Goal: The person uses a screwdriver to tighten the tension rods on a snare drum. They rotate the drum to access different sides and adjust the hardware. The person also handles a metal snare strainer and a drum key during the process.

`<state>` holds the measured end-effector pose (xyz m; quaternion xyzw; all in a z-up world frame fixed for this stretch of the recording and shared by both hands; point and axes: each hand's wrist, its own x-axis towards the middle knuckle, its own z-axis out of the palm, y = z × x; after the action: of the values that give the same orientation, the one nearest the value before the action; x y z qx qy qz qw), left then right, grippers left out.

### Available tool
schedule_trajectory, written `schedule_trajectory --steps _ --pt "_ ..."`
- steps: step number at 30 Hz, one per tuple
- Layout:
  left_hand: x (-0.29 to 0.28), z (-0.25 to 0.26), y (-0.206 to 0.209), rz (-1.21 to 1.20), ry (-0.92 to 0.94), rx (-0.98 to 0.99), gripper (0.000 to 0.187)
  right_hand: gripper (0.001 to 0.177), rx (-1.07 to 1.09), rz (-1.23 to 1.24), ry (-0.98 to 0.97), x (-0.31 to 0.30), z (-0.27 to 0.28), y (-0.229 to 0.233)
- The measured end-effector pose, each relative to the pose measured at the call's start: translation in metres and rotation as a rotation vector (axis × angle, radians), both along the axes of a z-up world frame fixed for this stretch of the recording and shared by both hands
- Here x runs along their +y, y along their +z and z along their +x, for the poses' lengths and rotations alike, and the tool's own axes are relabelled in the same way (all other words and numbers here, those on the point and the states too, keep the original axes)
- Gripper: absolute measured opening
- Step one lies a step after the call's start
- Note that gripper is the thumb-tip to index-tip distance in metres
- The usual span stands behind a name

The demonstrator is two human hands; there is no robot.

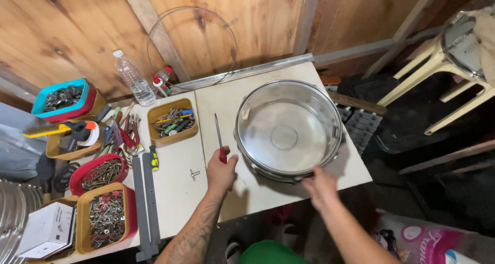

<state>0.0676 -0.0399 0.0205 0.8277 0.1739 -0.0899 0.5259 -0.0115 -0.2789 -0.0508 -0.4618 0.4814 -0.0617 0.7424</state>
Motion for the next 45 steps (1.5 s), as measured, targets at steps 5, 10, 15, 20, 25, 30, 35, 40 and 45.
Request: schedule_trajectory --steps 5,10,15,20,25,30,35,40,45 --pt "0.025 -0.028 -0.068 0.0 0.006 0.081 0.046 0.068 -0.127 0.114 0.462 0.062 -0.024 -0.035" --pt "0.046 -0.049 -0.109 -0.034 0.074 0.163 0.043 0.032 -0.059 -0.294 1.078 0.044 -0.042 -0.087" --pt "0.033 -0.071 -0.077 0.025 -0.044 0.197 0.046 0.033 0.146 -0.443 0.755 -0.014 -0.06 -0.128" --pt "0.039 -0.073 -0.104 0.023 -0.099 0.153 0.041 0.037 0.139 -0.446 0.666 -0.029 -0.061 -0.113" --pt "0.048 -0.092 -0.109 0.041 -0.129 0.166 0.039 0.037 0.134 -0.461 0.671 -0.012 -0.056 -0.105" --pt "0.071 -0.115 -0.154 0.132 -0.141 0.214 0.038 0.031 0.057 -0.531 0.765 0.005 -0.046 -0.133" --pt "0.091 -0.138 -0.16 0.193 -0.117 0.276 0.037 0.046 0.171 -0.65 0.861 0.019 -0.031 -0.137" --pt "0.109 -0.149 -0.172 0.205 -0.091 0.291 0.04 0.062 0.287 -0.808 0.938 0.025 -0.014 -0.142" --pt "0.119 -0.155 -0.179 0.226 -0.067 0.331 0.046 0.061 0.344 -0.852 0.966 0.032 -0.008 -0.143"
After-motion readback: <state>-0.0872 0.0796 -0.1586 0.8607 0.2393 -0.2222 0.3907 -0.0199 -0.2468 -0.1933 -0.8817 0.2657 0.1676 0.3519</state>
